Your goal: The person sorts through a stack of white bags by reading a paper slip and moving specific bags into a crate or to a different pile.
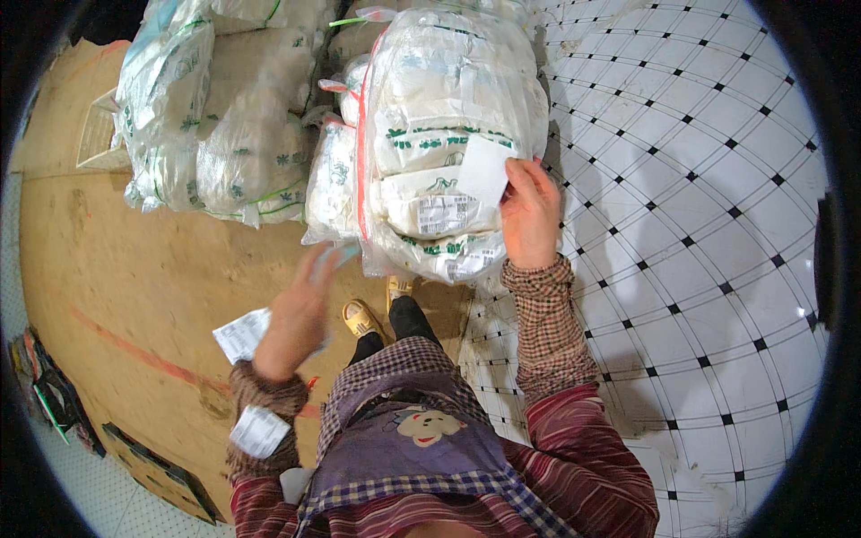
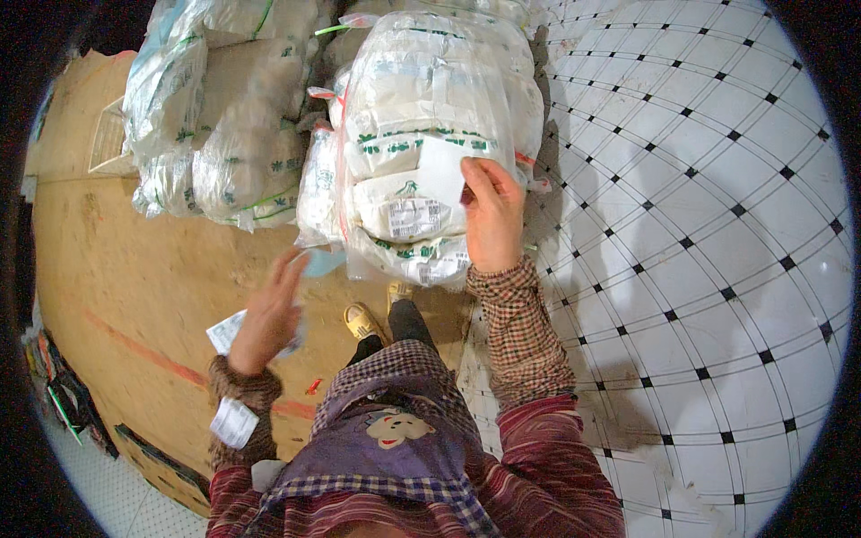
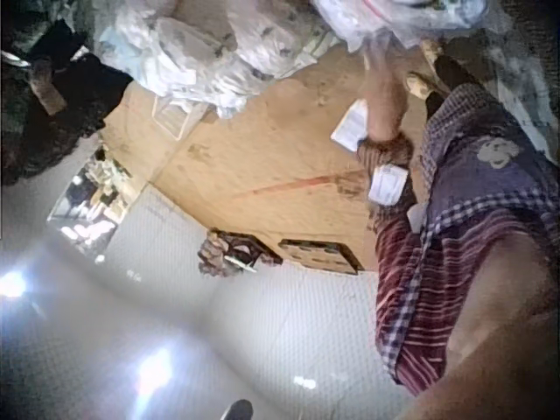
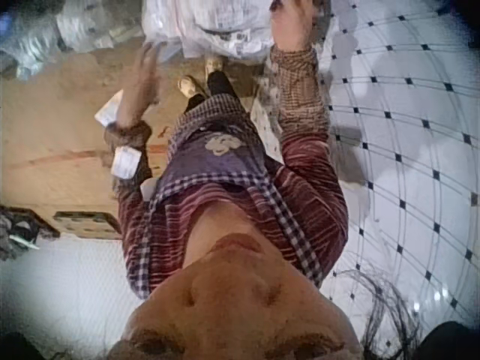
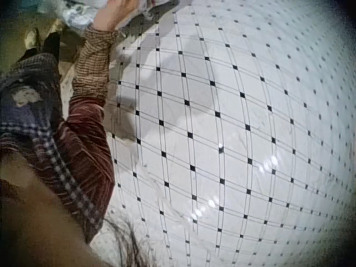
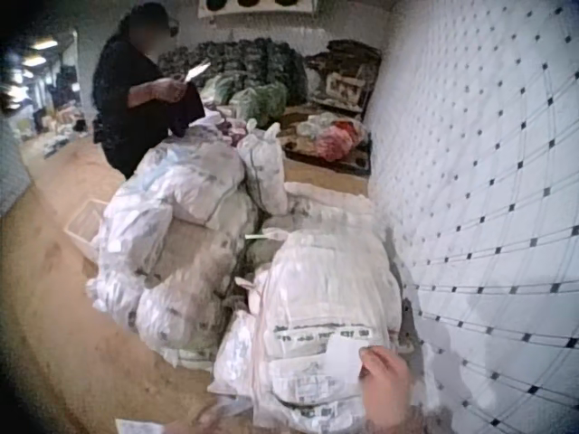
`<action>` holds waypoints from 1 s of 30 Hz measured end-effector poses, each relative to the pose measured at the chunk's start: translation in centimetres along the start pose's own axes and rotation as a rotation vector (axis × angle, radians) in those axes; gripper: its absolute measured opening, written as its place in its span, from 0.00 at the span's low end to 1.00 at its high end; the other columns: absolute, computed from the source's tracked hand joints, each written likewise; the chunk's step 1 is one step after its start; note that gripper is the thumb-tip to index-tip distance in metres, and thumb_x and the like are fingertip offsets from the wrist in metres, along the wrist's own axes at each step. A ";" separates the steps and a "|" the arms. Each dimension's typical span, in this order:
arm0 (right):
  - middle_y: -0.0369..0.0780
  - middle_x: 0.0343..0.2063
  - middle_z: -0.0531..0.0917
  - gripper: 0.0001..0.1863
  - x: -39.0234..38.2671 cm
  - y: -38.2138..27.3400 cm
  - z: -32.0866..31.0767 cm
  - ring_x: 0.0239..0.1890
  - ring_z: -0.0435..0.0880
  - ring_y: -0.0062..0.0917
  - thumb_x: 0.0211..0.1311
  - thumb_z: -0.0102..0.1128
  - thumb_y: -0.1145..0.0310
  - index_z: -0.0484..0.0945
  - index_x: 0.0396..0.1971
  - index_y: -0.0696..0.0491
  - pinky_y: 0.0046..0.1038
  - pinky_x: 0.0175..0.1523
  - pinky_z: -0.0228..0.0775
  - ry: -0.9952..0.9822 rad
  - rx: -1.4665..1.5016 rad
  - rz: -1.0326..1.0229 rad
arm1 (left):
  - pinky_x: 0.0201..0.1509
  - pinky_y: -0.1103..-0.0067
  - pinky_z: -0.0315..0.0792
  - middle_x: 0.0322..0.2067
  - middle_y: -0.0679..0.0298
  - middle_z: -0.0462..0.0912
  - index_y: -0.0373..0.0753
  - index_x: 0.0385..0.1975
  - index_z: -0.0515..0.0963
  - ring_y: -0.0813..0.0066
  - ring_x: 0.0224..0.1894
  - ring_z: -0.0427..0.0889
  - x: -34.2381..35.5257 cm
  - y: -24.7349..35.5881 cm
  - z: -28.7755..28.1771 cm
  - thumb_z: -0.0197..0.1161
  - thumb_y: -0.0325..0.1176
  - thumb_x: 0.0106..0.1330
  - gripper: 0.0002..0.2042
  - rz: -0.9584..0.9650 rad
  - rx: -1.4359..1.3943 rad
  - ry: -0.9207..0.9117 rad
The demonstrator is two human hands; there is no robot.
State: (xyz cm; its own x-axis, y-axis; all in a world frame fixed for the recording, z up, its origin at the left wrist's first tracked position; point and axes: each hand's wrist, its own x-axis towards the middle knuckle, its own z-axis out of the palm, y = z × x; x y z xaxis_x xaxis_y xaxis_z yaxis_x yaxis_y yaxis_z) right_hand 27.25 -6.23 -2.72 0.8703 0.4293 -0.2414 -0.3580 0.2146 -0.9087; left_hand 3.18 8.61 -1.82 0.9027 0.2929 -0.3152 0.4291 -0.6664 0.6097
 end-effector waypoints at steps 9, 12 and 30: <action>0.41 0.41 0.73 0.15 8.4 2.6 -0.2 0.44 0.71 0.27 0.57 0.47 0.68 0.69 0.41 0.60 0.30 0.49 0.63 -0.238 0.141 0.548 | 0.19 0.68 0.70 0.48 0.49 0.62 0.32 0.46 0.59 0.56 0.19 0.75 13.9 3.9 4.8 0.53 0.18 0.42 0.26 0.162 0.013 0.150; 0.43 0.44 0.71 0.18 9.7 2.8 1.3 0.47 0.69 0.32 0.58 0.42 0.66 0.66 0.45 0.62 0.35 0.51 0.61 -0.182 0.106 0.620 | 0.15 0.71 0.69 0.42 0.48 0.65 0.32 0.37 0.61 0.59 0.17 0.75 13.1 3.4 6.7 0.53 0.22 0.44 0.17 0.156 -0.007 0.241; 0.41 0.42 0.72 0.13 3.0 1.3 1.1 0.46 0.70 0.27 0.59 0.45 0.69 0.68 0.41 0.62 0.28 0.51 0.61 -0.309 0.088 0.276 | 0.18 0.70 0.69 0.45 0.57 0.62 0.35 0.49 0.57 0.59 0.18 0.74 9.0 3.6 9.2 0.51 0.22 0.47 0.25 0.131 -0.167 0.384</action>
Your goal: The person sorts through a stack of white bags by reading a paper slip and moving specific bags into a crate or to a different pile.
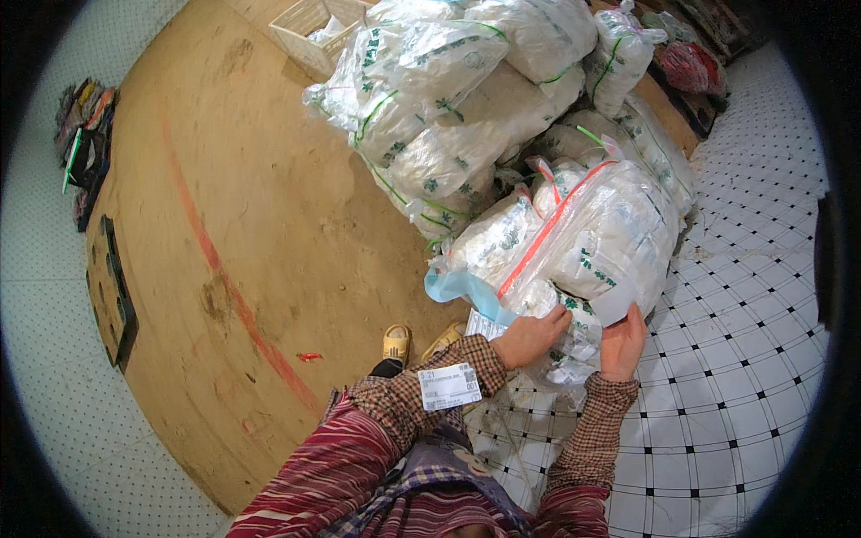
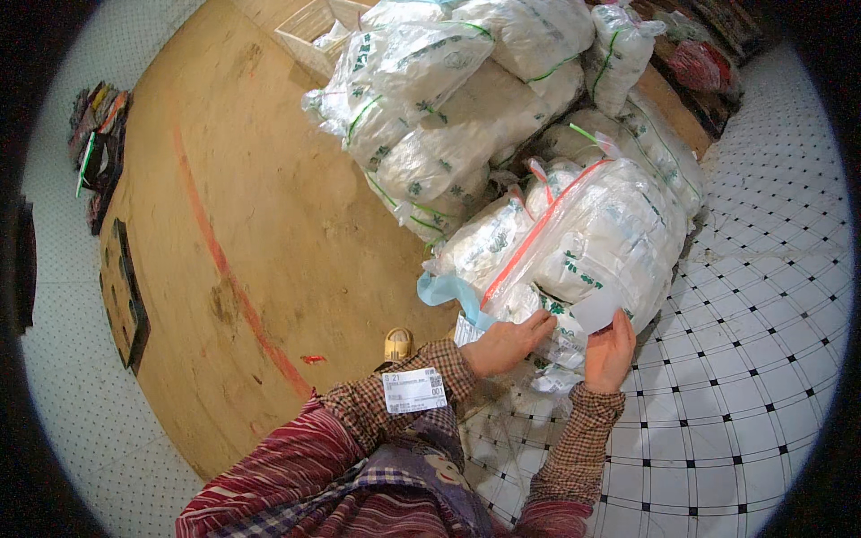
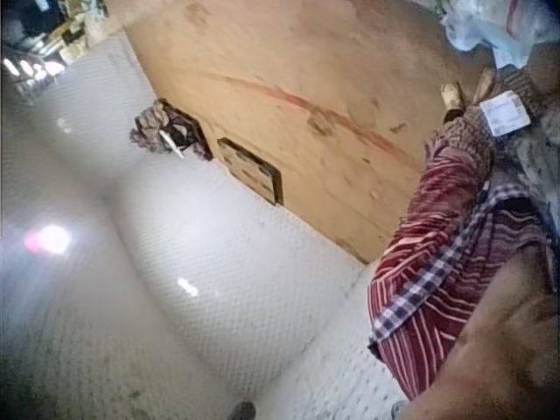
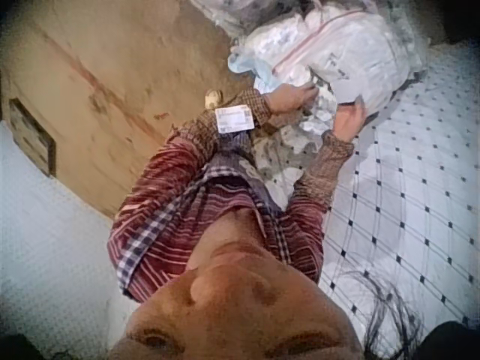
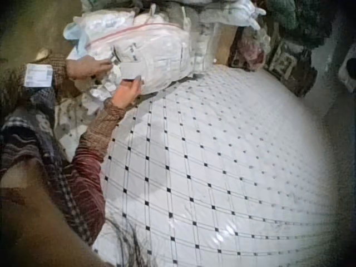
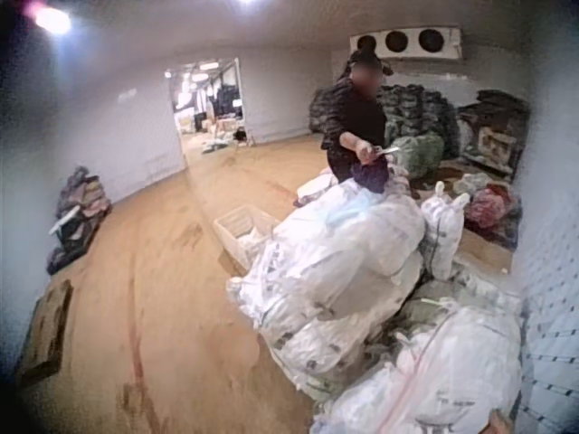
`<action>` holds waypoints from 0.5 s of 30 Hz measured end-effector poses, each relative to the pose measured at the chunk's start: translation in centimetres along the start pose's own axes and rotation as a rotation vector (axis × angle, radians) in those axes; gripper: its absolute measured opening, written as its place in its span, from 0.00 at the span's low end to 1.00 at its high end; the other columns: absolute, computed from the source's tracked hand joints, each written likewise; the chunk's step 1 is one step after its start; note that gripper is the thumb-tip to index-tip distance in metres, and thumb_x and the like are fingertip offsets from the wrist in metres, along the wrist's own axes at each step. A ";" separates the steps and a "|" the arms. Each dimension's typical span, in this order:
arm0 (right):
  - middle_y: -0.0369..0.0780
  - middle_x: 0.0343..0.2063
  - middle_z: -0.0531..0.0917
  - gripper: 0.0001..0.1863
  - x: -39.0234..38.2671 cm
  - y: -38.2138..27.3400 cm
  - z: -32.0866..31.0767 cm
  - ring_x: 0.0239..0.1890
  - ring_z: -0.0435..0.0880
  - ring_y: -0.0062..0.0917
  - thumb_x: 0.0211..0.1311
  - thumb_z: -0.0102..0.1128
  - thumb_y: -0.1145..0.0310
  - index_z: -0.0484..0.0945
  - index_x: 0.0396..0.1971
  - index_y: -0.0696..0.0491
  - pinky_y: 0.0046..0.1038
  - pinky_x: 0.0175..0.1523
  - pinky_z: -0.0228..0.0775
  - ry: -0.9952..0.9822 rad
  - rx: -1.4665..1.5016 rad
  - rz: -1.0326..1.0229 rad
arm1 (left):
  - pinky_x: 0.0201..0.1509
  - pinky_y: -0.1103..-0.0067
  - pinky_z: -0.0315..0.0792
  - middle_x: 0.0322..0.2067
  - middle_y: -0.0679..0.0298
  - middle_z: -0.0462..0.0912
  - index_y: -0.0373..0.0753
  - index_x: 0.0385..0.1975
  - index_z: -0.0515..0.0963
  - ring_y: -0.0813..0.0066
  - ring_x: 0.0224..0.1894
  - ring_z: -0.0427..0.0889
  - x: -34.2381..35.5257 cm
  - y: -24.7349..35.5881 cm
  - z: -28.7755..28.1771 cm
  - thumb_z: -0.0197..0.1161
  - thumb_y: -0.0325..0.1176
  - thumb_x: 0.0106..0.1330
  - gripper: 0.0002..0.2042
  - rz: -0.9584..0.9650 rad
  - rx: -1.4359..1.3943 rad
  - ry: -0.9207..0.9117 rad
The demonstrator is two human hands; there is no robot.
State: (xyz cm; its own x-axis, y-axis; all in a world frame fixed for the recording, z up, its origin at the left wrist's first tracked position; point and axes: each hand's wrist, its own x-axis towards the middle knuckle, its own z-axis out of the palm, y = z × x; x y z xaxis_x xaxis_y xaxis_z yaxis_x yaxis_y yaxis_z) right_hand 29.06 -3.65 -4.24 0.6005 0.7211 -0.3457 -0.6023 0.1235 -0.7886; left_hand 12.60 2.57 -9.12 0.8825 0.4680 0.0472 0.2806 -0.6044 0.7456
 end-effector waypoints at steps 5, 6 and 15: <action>0.41 0.45 0.70 0.17 -0.9 0.6 -0.4 0.47 0.69 0.28 0.59 0.45 0.66 0.64 0.46 0.60 0.33 0.50 0.61 0.036 0.002 0.026 | 0.19 0.69 0.70 0.44 0.58 0.63 0.35 0.50 0.56 0.58 0.19 0.75 0.0 -0.3 0.1 0.51 0.22 0.48 0.25 0.001 -0.052 0.002; 0.41 0.45 0.70 0.18 -1.0 0.6 -0.1 0.47 0.69 0.28 0.59 0.45 0.65 0.64 0.46 0.60 0.33 0.50 0.61 0.038 -0.002 0.017 | 0.19 0.69 0.70 0.43 0.58 0.63 0.35 0.50 0.56 0.58 0.19 0.75 0.0 -0.4 0.2 0.51 0.22 0.48 0.25 0.012 -0.066 0.013; 0.38 0.45 0.70 0.19 -2.1 0.9 1.4 0.47 0.69 0.26 0.59 0.45 0.62 0.64 0.47 0.56 0.32 0.46 0.62 0.053 -0.096 0.053 | 0.17 0.70 0.70 0.39 0.57 0.66 0.35 0.44 0.60 0.60 0.18 0.75 -0.1 -0.5 1.5 0.49 0.28 0.52 0.18 -0.002 -0.030 0.087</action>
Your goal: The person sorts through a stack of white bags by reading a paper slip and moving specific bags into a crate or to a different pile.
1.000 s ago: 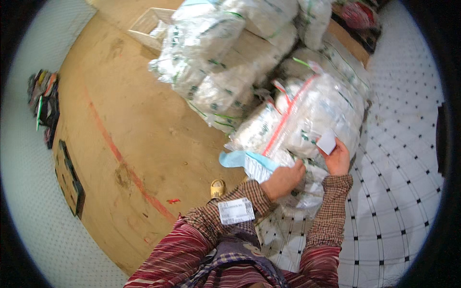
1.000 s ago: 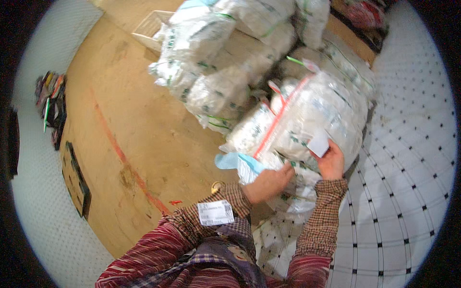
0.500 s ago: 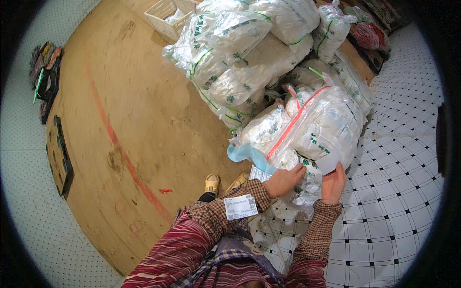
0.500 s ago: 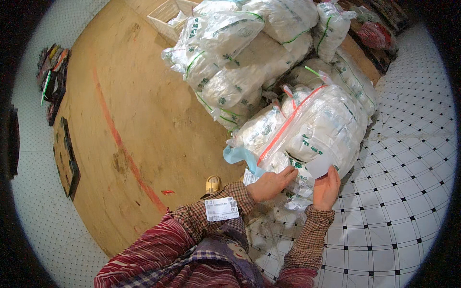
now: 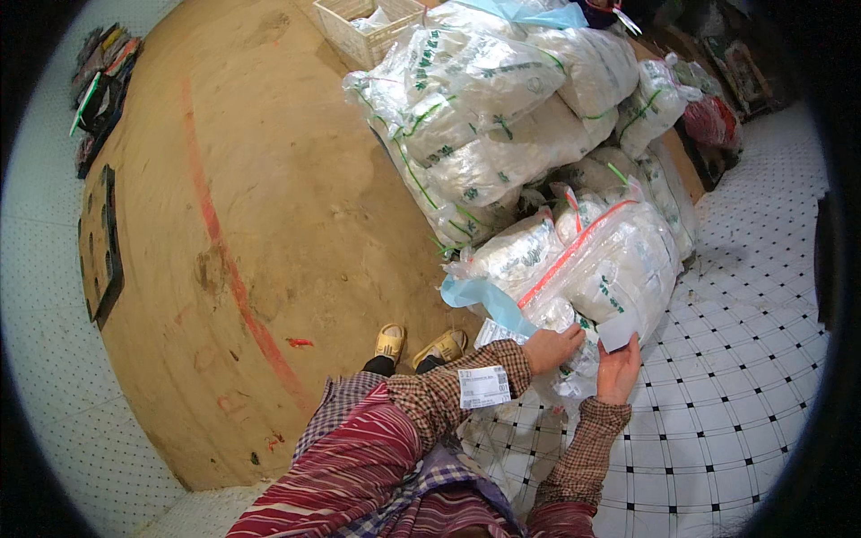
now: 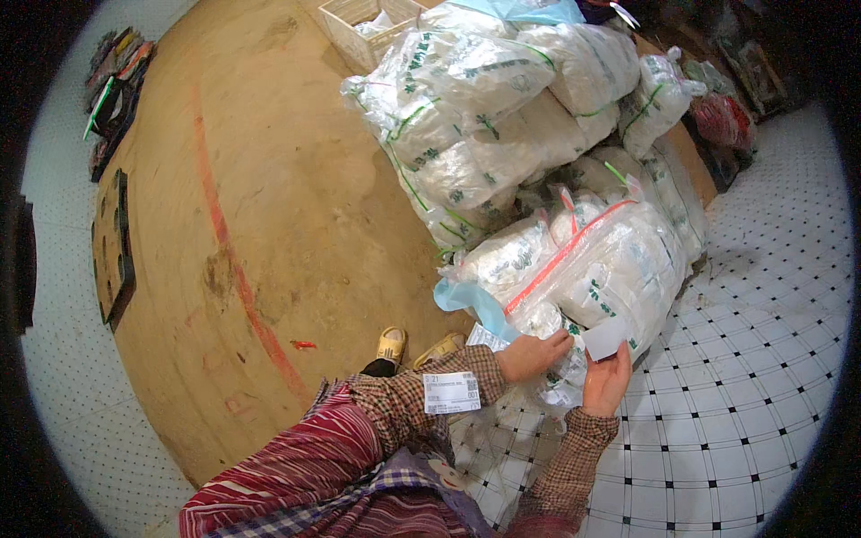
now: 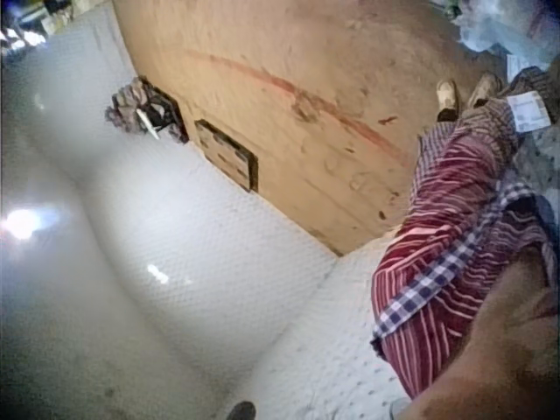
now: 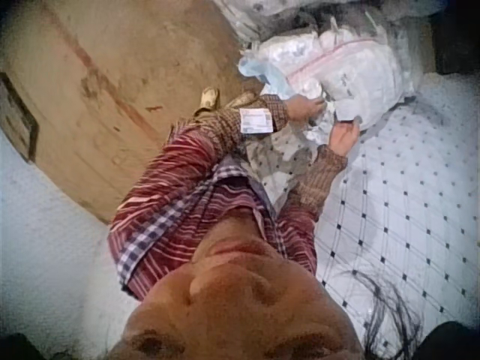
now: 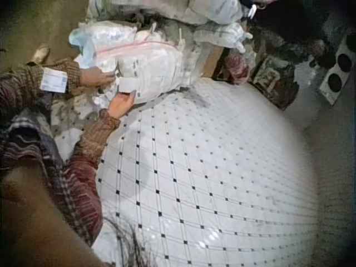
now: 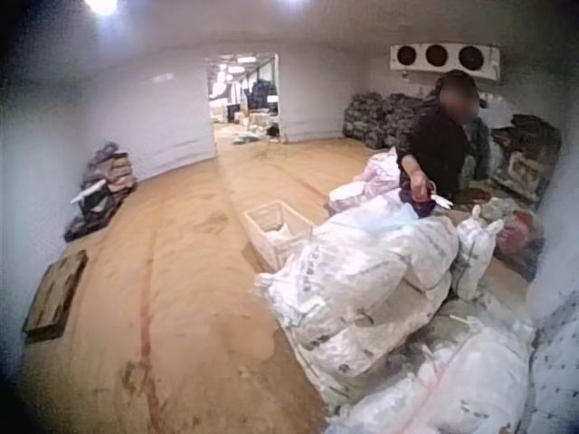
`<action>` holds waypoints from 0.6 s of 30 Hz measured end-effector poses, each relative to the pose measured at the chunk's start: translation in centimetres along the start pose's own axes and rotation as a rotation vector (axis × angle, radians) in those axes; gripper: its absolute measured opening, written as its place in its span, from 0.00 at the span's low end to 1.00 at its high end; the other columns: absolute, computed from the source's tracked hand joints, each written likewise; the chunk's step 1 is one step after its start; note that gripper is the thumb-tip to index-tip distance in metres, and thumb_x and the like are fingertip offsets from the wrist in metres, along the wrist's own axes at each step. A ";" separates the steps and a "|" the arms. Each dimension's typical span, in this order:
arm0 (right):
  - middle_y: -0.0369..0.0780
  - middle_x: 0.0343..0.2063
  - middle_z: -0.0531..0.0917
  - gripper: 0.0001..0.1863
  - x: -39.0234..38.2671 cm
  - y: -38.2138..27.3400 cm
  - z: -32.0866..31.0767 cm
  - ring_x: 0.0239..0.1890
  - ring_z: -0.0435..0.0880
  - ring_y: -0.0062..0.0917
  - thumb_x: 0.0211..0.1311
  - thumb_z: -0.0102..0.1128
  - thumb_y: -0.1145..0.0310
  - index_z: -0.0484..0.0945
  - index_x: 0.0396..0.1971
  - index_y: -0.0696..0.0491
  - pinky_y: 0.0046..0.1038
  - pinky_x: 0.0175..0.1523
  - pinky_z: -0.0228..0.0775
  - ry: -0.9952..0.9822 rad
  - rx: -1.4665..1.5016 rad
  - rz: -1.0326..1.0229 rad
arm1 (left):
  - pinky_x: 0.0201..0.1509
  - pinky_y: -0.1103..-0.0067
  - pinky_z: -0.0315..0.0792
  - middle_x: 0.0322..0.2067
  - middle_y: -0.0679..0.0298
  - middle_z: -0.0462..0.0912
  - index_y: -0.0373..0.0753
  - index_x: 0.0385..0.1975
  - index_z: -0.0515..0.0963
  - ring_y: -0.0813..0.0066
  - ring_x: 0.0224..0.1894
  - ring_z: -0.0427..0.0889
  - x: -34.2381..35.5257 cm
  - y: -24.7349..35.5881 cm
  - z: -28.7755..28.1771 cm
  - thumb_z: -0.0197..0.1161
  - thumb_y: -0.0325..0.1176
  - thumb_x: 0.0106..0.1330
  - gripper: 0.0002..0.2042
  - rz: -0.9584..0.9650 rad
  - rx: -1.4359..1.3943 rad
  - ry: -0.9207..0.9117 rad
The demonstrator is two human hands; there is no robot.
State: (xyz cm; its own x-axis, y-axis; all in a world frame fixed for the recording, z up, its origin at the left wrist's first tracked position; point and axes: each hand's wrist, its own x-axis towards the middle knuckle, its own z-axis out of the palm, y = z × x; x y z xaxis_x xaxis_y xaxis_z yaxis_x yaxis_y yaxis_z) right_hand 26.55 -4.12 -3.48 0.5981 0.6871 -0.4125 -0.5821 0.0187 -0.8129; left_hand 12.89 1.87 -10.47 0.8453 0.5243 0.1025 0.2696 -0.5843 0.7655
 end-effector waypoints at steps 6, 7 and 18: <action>0.40 0.43 0.72 0.16 -0.8 0.1 0.5 0.45 0.70 0.26 0.58 0.46 0.65 0.67 0.43 0.58 0.30 0.46 0.63 -0.004 0.003 -0.041 | 0.19 0.69 0.71 0.40 0.57 0.66 0.35 0.44 0.60 0.60 0.18 0.76 -0.1 -0.1 -0.2 0.49 0.29 0.53 0.17 0.004 -0.007 -0.001; 0.40 0.42 0.72 0.15 -0.8 0.2 0.4 0.44 0.70 0.26 0.59 0.46 0.65 0.67 0.42 0.58 0.30 0.46 0.63 0.007 0.005 -0.058 | 0.19 0.69 0.71 0.40 0.57 0.66 0.35 0.44 0.60 0.60 0.18 0.76 -0.4 0.1 -1.0 0.49 0.29 0.52 0.18 0.002 -0.011 -0.024; 0.37 0.27 0.77 0.09 0.0 -1.2 -1.2 0.31 0.72 0.19 0.54 0.54 0.69 0.74 0.29 0.61 0.20 0.41 0.62 0.440 -0.546 -0.539 | 0.35 0.69 0.71 0.59 0.50 0.50 0.42 0.59 0.46 0.50 0.34 0.75 0.1 -1.0 -1.6 0.43 0.18 0.50 0.32 -0.015 -0.069 -0.275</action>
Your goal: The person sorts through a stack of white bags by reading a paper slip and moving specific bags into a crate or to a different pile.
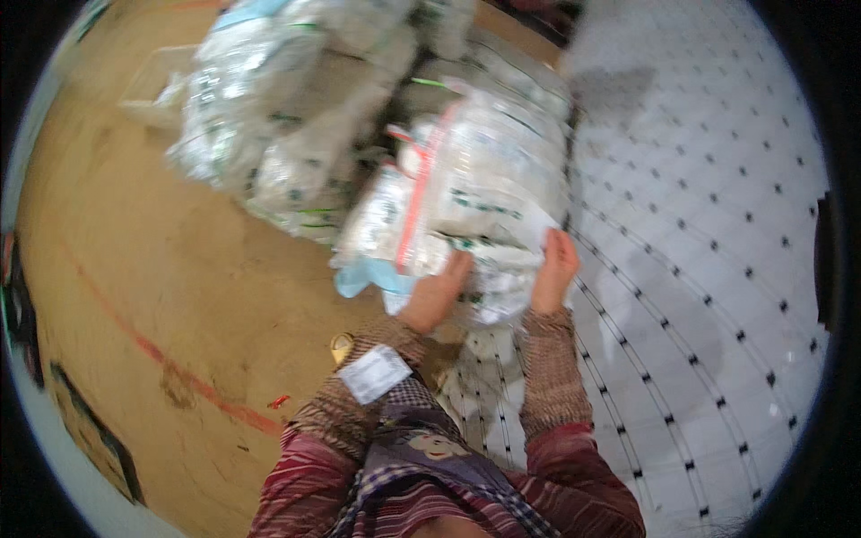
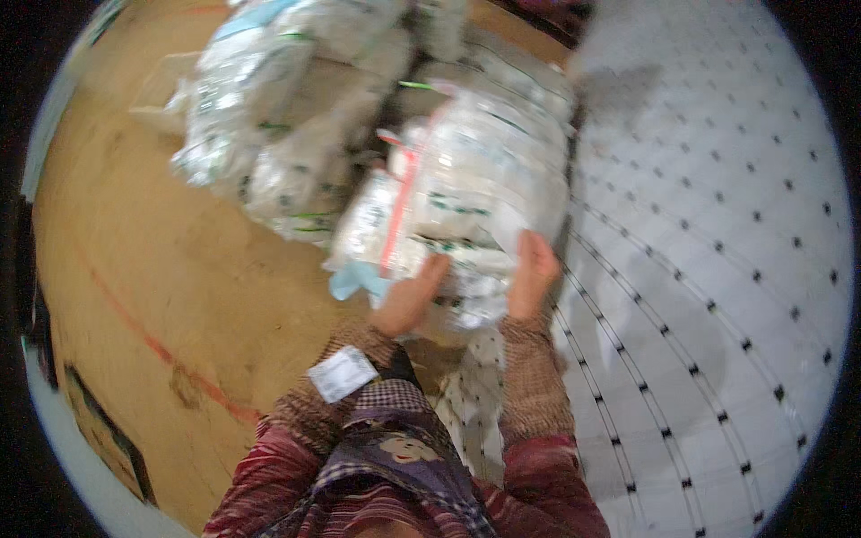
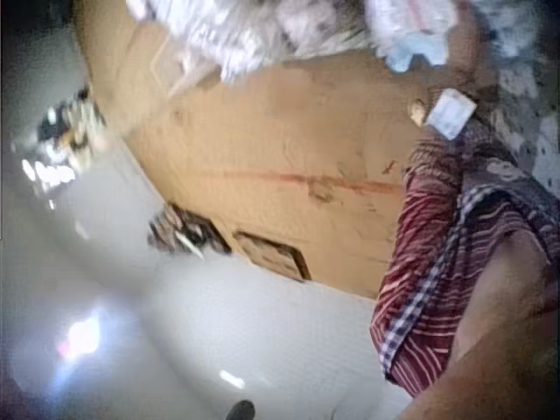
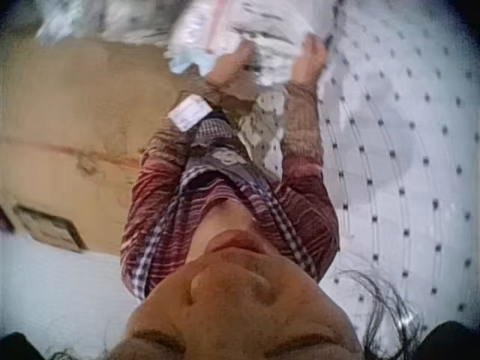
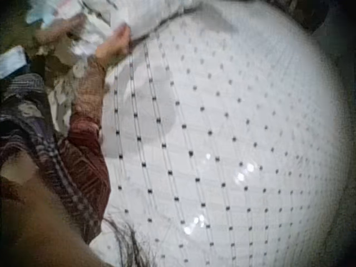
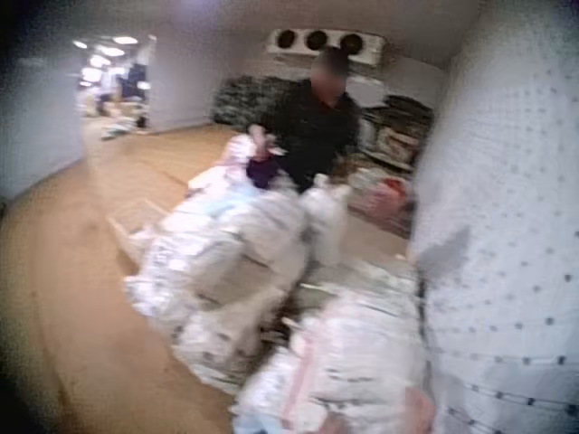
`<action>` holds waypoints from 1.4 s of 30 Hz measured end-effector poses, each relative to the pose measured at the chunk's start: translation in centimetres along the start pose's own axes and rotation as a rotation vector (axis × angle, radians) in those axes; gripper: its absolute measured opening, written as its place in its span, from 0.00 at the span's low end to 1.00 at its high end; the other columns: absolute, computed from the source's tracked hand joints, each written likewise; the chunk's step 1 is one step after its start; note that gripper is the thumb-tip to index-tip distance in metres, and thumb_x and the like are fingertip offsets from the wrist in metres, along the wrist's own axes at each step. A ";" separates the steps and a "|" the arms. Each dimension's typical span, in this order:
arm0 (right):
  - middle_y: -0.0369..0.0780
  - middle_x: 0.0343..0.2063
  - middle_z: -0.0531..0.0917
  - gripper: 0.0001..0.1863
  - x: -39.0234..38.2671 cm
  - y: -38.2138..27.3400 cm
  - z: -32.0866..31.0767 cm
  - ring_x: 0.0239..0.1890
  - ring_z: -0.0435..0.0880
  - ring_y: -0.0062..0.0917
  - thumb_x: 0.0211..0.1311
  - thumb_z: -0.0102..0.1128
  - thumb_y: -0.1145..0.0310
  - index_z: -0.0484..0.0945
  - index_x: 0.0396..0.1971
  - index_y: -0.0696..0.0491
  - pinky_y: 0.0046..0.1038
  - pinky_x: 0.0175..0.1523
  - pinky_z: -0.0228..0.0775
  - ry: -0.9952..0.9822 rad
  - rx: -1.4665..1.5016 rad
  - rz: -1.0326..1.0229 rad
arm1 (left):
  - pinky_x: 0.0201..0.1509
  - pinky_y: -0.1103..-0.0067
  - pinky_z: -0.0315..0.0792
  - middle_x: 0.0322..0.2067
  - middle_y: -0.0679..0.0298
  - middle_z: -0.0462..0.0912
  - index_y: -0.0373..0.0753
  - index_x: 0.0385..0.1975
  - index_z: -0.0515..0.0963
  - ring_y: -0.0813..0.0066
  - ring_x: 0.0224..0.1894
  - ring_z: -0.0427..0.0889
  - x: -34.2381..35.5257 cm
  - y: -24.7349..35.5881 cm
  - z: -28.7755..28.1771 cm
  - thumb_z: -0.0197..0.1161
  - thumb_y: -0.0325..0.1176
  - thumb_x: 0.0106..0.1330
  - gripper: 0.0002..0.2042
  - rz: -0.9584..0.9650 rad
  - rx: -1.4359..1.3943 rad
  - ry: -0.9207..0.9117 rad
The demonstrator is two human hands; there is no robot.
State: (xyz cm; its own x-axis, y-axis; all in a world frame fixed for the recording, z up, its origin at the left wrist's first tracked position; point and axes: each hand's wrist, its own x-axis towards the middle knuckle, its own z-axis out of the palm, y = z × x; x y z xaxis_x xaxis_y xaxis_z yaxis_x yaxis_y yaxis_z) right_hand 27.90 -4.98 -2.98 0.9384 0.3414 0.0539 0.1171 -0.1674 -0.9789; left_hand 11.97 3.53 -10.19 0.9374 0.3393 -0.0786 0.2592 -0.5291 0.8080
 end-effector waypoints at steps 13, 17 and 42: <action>0.35 0.27 0.73 0.12 1.2 4.9 4.0 0.33 0.72 0.26 0.37 0.63 0.74 0.76 0.28 0.53 0.29 0.39 0.60 -0.255 -0.699 -1.034 | 0.25 0.71 0.72 0.52 0.55 0.58 0.35 0.56 0.50 0.56 0.29 0.76 0.4 2.2 -1.7 0.51 0.17 0.43 0.34 -0.011 0.183 -0.082; 0.34 0.28 0.73 0.14 1.6 5.5 4.3 0.33 0.70 0.27 0.37 0.64 0.69 0.76 0.28 0.53 0.28 0.40 0.59 -0.388 -0.772 -0.942 | 0.25 0.71 0.72 0.53 0.56 0.57 0.35 0.56 0.50 0.56 0.30 0.76 0.5 2.0 -1.7 0.51 0.17 0.43 0.35 0.016 0.177 -0.057; 0.42 0.25 0.78 0.13 5.6 1.3 5.2 0.26 0.80 0.24 0.57 0.48 0.64 0.74 0.30 0.61 0.18 0.28 0.72 -0.982 0.331 0.719 | 0.25 0.70 0.71 0.52 0.57 0.58 0.36 0.55 0.51 0.55 0.27 0.76 0.5 1.6 -1.8 0.49 0.17 0.44 0.33 -0.042 0.166 -0.098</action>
State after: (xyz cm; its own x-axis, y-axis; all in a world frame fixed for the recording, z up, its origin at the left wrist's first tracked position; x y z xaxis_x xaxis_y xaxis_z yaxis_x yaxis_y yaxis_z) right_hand 31.59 1.53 -5.00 0.1031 0.8354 -0.5399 -0.5388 -0.4093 -0.7363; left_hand 12.42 4.23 -7.85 0.9409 0.2911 -0.1734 0.3262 -0.6397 0.6959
